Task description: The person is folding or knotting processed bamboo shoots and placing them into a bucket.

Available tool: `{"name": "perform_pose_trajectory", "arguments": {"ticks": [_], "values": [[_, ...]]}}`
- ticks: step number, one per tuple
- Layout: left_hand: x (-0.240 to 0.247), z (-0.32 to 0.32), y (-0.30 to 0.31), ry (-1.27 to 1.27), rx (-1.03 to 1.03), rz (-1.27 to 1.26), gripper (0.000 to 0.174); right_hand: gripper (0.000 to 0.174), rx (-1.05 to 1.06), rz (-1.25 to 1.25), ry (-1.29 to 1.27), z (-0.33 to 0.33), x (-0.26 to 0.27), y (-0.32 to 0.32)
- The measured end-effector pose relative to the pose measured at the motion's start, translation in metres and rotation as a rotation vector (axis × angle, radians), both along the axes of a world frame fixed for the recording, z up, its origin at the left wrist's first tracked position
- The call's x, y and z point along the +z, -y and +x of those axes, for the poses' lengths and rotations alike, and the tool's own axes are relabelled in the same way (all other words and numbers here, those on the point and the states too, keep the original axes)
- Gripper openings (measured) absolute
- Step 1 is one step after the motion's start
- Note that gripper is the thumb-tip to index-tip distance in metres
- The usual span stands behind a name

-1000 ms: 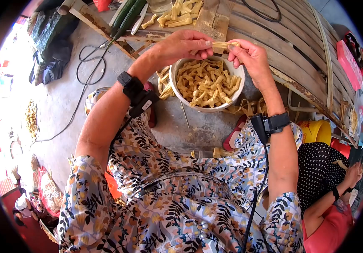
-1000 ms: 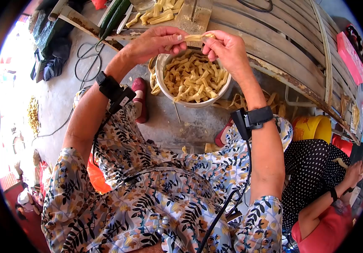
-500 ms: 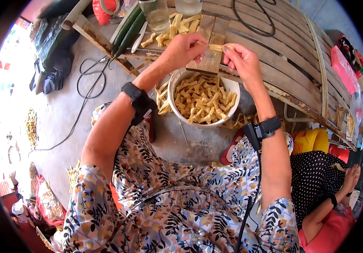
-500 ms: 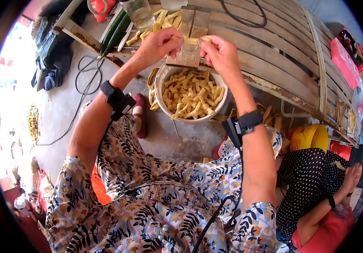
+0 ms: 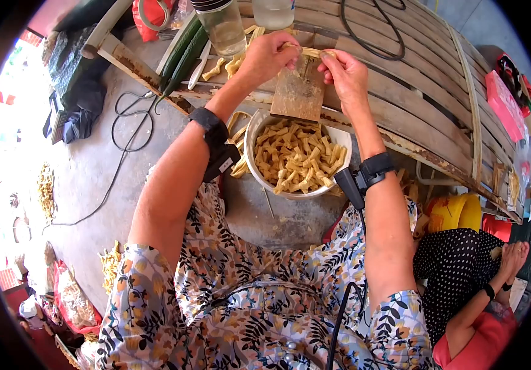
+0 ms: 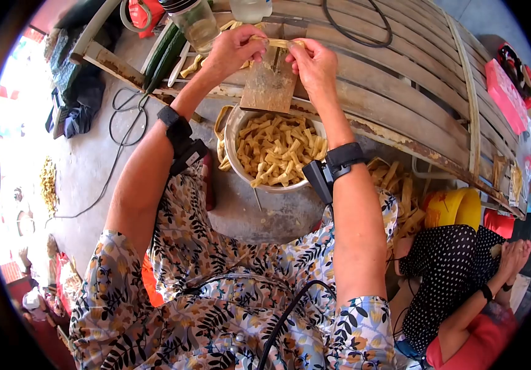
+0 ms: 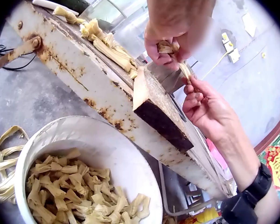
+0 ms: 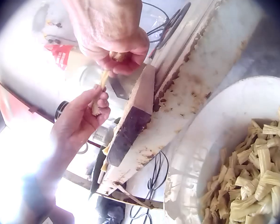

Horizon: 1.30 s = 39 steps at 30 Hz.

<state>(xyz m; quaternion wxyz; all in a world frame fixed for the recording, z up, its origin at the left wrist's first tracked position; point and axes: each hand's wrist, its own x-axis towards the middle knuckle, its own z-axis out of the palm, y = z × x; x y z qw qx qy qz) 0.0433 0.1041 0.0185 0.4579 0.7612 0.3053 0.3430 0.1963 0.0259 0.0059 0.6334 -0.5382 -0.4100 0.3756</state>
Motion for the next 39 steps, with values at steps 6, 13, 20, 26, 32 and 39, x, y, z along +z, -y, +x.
{"name": "perform_pose_trajectory", "arguments": {"ticks": [6, 13, 20, 26, 32, 39], "values": [[-0.004, 0.001, -0.002, -0.006, 0.017, -0.044, 0.016, 0.016, -0.038, -0.035, 0.001, -0.002, -0.003, -0.004], [-0.010, -0.016, 0.005, 0.074, 0.038, -0.359, 0.026, 0.016, -0.141, -0.008, 0.181, 0.004, -0.015, 0.012], [0.000, -0.047, 0.065, 0.091, -0.325, -0.820, 0.056, 0.029, 0.142, -0.350, 0.002, 0.003, 0.014, 0.089], [-0.022, -0.056, 0.101, -0.237, -0.378, -0.613, 0.065, 0.034, 0.294, -0.450, 0.171, -0.005, -0.026, 0.118], [-0.103, -0.088, 0.057, -0.557, -0.121, -0.232, 0.035, 0.035, 0.289, -0.409, 0.636, 0.000, -0.083, 0.114], [-0.197, -0.164, 0.036, -0.799, -0.191, -0.049, 0.019, 0.029, 0.598, -0.438, 0.984, -0.028, -0.098, 0.127]]}}
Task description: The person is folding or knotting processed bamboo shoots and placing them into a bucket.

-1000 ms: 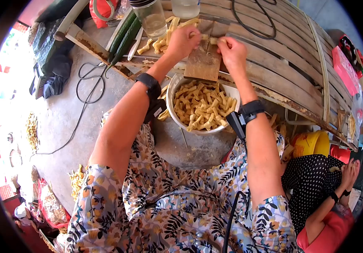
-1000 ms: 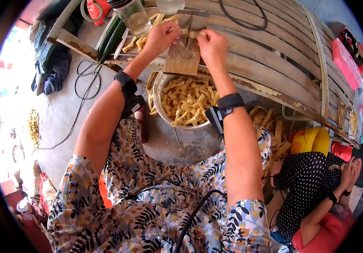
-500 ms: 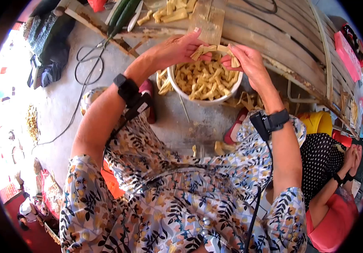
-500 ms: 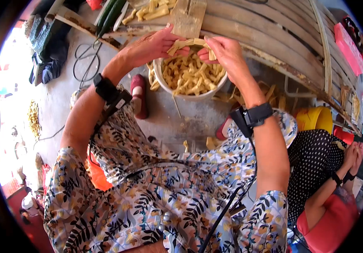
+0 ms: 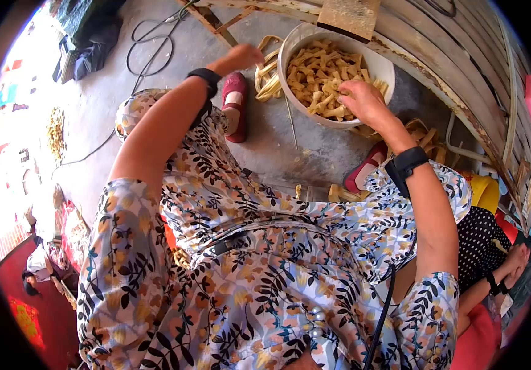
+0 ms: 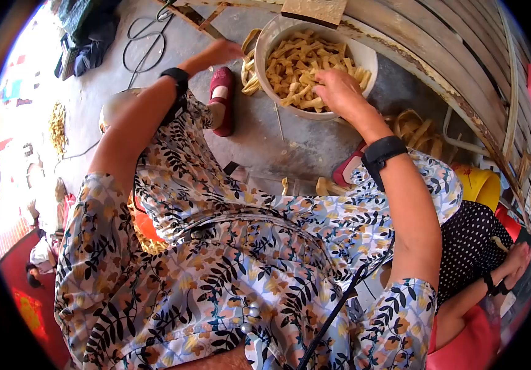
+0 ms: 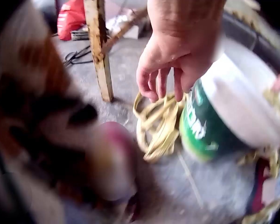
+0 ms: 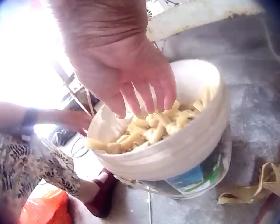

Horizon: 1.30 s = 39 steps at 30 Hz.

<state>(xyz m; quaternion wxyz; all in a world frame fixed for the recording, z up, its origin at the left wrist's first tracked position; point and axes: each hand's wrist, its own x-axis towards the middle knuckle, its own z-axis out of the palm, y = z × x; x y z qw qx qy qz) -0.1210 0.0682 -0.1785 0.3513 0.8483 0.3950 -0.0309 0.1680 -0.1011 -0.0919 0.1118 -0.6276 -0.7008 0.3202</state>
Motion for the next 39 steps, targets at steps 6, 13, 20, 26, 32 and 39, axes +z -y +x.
{"name": "perform_pose_trajectory", "arguments": {"ticks": [6, 13, 20, 26, 32, 39], "values": [[-0.072, 0.013, 0.066, -0.367, -0.100, -0.074, 0.033, 0.024, -0.105, 0.007, -0.245, -0.011, 0.055, 0.003], [-0.158, -0.001, 0.084, -0.415, 0.201, -0.074, 0.073, 0.018, -0.127, 0.109, -0.263, -0.007, 0.073, 0.009], [-0.105, -0.012, 0.044, -0.147, -0.003, -0.138, 0.025, 0.016, -0.146, 0.183, -0.177, 0.017, 0.063, 0.002], [0.072, -0.007, 0.032, -0.304, 0.001, -0.645, 0.017, 0.021, -0.056, 0.033, -0.298, 0.012, 0.068, -0.006], [0.229, 0.016, 0.072, 0.329, -0.060, -0.565, 0.012, 0.027, -0.019, 0.132, -0.668, -0.011, 0.072, -0.007], [0.231, 0.075, 0.082, 0.609, -0.096, -0.418, 0.012, 0.033, -0.026, -0.069, -1.068, -0.020, 0.105, -0.005]]}}
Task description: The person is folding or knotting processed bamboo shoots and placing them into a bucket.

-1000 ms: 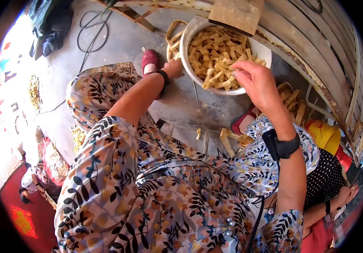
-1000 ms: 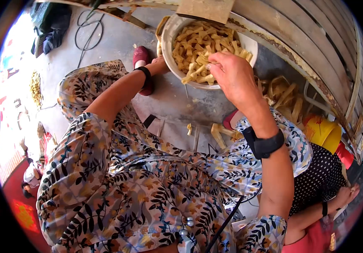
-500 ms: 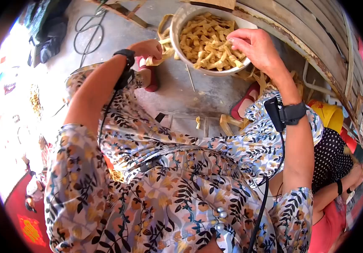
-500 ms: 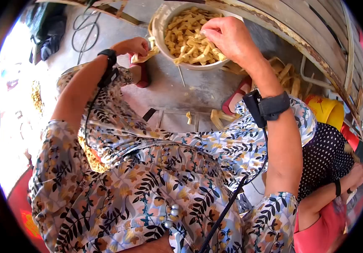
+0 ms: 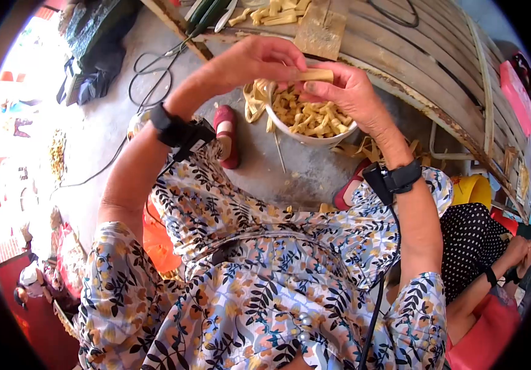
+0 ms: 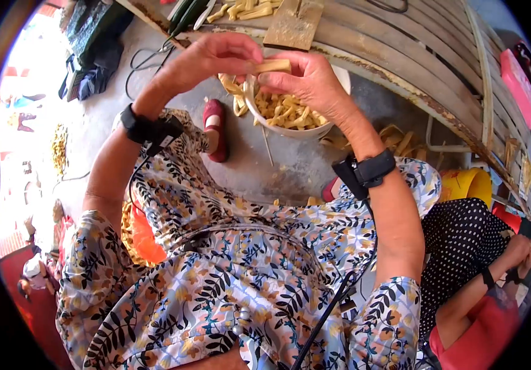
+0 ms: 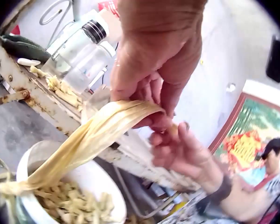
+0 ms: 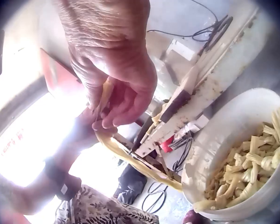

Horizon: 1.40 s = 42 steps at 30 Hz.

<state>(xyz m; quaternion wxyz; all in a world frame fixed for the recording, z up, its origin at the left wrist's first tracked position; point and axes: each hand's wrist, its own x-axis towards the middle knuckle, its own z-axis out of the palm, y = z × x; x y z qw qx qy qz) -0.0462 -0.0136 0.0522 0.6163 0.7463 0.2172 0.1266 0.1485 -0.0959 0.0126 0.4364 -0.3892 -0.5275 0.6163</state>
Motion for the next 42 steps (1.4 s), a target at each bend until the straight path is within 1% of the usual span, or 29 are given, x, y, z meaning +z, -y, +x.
{"name": "perform_pose_trajectory", "arguments": {"ticks": [2, 5, 7, 9, 10, 11, 12, 14, 16, 19, 21, 22, 23, 24, 26, 27, 29, 30, 31, 33, 34, 35, 36, 38, 39, 42], "values": [[-0.017, 0.014, -0.004, 0.003, 0.028, 0.078, 0.014, 0.029, -0.086, -0.008, 0.009, 0.006, 0.000, 0.003], [-0.035, 0.026, -0.008, -0.027, 0.088, 0.145, 0.017, 0.024, -0.168, -0.110, 0.029, 0.016, 0.005, 0.003], [-0.044, 0.035, -0.005, -0.026, 0.135, 0.193, 0.016, 0.020, -0.239, -0.070, 0.070, 0.021, -0.005, 0.000], [-0.039, 0.039, -0.002, -0.116, 0.069, 0.166, 0.016, 0.015, -0.320, 0.000, 0.110, 0.028, -0.015, -0.006], [-0.036, 0.041, -0.002, -0.161, 0.037, 0.154, 0.016, 0.014, -0.331, 0.047, 0.154, 0.035, -0.014, -0.009], [-0.037, 0.037, -0.006, -0.122, -0.020, 0.079, 0.017, 0.014, -0.342, 0.094, 0.200, 0.043, -0.011, -0.010], [-0.042, 0.034, -0.009, -0.092, 0.007, 0.013, 0.017, 0.014, -0.354, 0.143, 0.247, 0.049, -0.007, -0.011], [-0.055, 0.027, -0.012, -0.041, 0.066, -0.123, 0.017, 0.016, -0.309, 0.132, 0.293, 0.052, -0.004, -0.008], [-0.049, 0.026, -0.012, -0.103, 0.084, -0.042, 0.014, 0.018, -0.260, 0.156, 0.288, 0.051, -0.007, -0.009], [-0.049, 0.031, -0.010, -0.123, 0.129, 0.111, 0.014, 0.027, -0.353, 0.000, 0.191, 0.052, -0.002, -0.008], [-0.052, 0.035, -0.008, -0.103, 0.152, 0.206, 0.014, 0.033, -0.321, 0.018, 0.251, 0.052, -0.003, -0.008], [-0.054, 0.037, -0.006, -0.096, 0.158, 0.212, 0.015, 0.037, -0.304, 0.027, 0.279, 0.052, -0.005, -0.009], [-0.057, 0.039, -0.005, -0.090, 0.165, 0.219, 0.017, 0.033, -0.275, 0.149, 0.468, 0.055, -0.016, -0.014], [-0.055, 0.041, -0.004, -0.084, 0.172, 0.227, 0.018, 0.030, -0.343, 0.230, 0.582, 0.053, -0.021, -0.015], [-0.048, 0.041, 0.002, -0.112, 0.173, 0.043, 0.021, 0.025, -0.477, 0.393, 0.811, 0.046, -0.029, -0.016], [-0.044, 0.043, 0.003, -0.125, 0.173, -0.048, 0.023, 0.023, -0.508, 0.438, 0.963, 0.036, -0.018, -0.012], [-0.058, 0.046, 0.000, -0.049, 0.123, -0.236, 0.025, 0.019, -0.569, 0.457, 0.914, 0.029, -0.023, -0.014], [-0.056, 0.049, 0.001, -0.012, 0.095, -0.329, 0.026, 0.017, -0.602, 0.466, 0.890, 0.027, -0.025, -0.014], [-0.053, 0.049, 0.003, -0.062, 0.074, -0.288, 0.024, 0.016, -0.624, 0.454, 0.942, 0.025, -0.025, -0.014], [-0.046, 0.050, 0.006, -0.161, 0.031, -0.208, 0.020, 0.015, -0.667, 0.448, 0.882, 0.026, -0.024, -0.013], [-0.050, 0.048, 0.005, -0.146, 0.044, -0.013, 0.019, 0.015, -0.690, 0.448, 0.851, 0.028, -0.023, -0.013], [-0.057, 0.045, 0.004, -0.129, 0.055, 0.182, 0.019, 0.015, -0.716, 0.453, 0.916, 0.032, -0.018, -0.011], [-0.060, 0.043, 0.004, -0.110, 0.066, 0.376, 0.019, 0.015, -0.698, 0.418, 0.960, 0.040, -0.018, -0.009], [-0.063, 0.042, 0.008, -0.048, 0.123, 0.513, 0.016, 0.014, -0.658, 0.341, 1.049, 0.052, -0.020, -0.004], [-0.064, 0.041, 0.009, -0.017, 0.150, 0.585, 0.016, 0.013, -0.662, 0.347, 1.083, 0.053, -0.022, -0.002], [-0.060, 0.031, -0.007, -0.069, 0.058, 0.702, 0.011, 0.011, -0.445, 0.215, 1.226, 0.062, -0.030, 0.004]]}}
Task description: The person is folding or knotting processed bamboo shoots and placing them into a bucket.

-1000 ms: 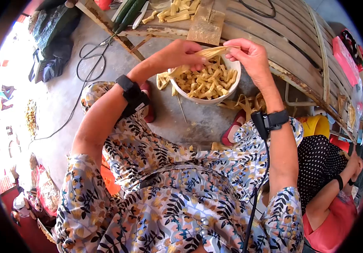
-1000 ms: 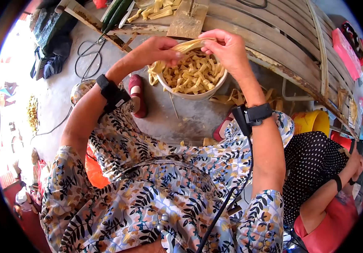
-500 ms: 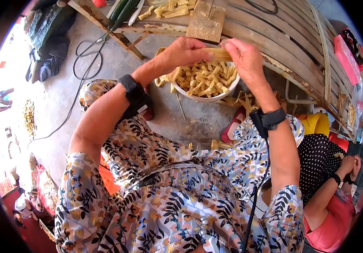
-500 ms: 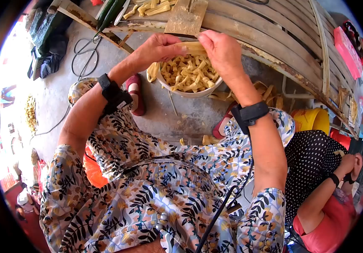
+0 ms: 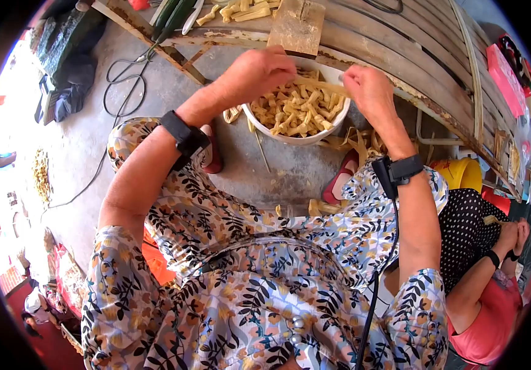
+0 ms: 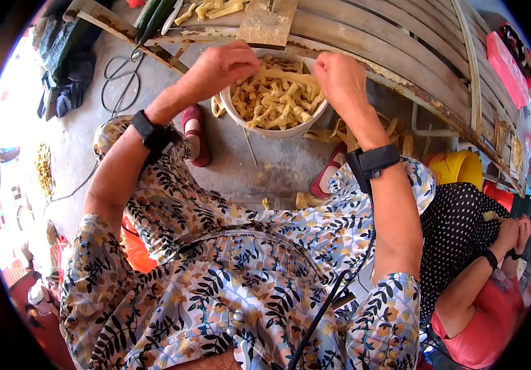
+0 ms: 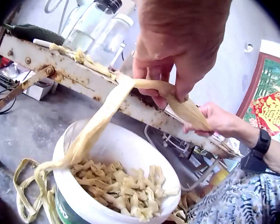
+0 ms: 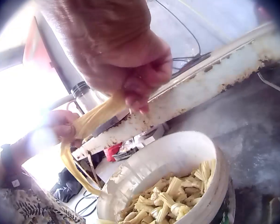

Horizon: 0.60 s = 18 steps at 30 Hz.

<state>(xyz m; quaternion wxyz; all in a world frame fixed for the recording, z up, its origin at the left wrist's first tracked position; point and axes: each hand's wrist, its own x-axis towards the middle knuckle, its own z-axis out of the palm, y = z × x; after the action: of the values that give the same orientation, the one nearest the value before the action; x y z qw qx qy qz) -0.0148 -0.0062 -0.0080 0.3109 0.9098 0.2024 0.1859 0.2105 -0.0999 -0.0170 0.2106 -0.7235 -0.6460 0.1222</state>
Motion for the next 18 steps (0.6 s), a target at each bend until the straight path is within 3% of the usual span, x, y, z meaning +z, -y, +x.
{"name": "perform_pose_trajectory", "arguments": {"ticks": [4, 5, 6, 8, 10, 13, 14, 16, 17, 18], "values": [[0.003, 0.001, -0.012, -0.066, -0.134, 0.045, 0.015, 0.017, 0.279, -0.509, -0.301, -0.011, 0.005, 0.005], [0.002, 0.002, -0.014, -0.053, -0.178, -0.036, 0.020, 0.020, 0.385, -0.654, -0.451, -0.015, 0.012, 0.009], [0.009, 0.003, -0.012, -0.044, -0.167, -0.302, 0.021, 0.023, 0.491, -0.799, -0.601, -0.021, 0.024, 0.012], [0.025, 0.008, -0.004, -0.020, -0.138, -0.828, 0.024, 0.029, 0.553, -0.701, -0.923, -0.025, 0.049, 0.019], [0.014, 0.016, -0.007, 0.116, -0.219, -1.101, 0.022, 0.032, 0.568, -0.525, -1.171, -0.027, 0.055, 0.018], [-0.015, 0.025, 0.002, 0.187, -0.134, -1.219, 0.026, 0.029, 0.478, -0.270, -1.399, -0.027, 0.052, 0.011], [-0.021, 0.026, 0.009, 0.139, -0.122, -1.188, 0.028, 0.028, 0.437, -0.212, -1.320, -0.029, 0.048, 0.008], [-0.030, 0.032, 0.021, 0.236, -0.288, -1.408, 0.030, 0.026, 0.352, -0.102, -1.161, -0.036, 0.029, 0.003], [-0.041, 0.033, 0.022, 0.262, -0.300, -1.593, 0.029, 0.022, 0.260, -0.162, -1.335, -0.039, 0.018, 0.000], [-0.041, 0.036, 0.024, 0.268, -0.273, -1.682, 0.029, 0.022, 0.202, -0.152, -1.241, -0.039, 0.018, 0.000]]}}
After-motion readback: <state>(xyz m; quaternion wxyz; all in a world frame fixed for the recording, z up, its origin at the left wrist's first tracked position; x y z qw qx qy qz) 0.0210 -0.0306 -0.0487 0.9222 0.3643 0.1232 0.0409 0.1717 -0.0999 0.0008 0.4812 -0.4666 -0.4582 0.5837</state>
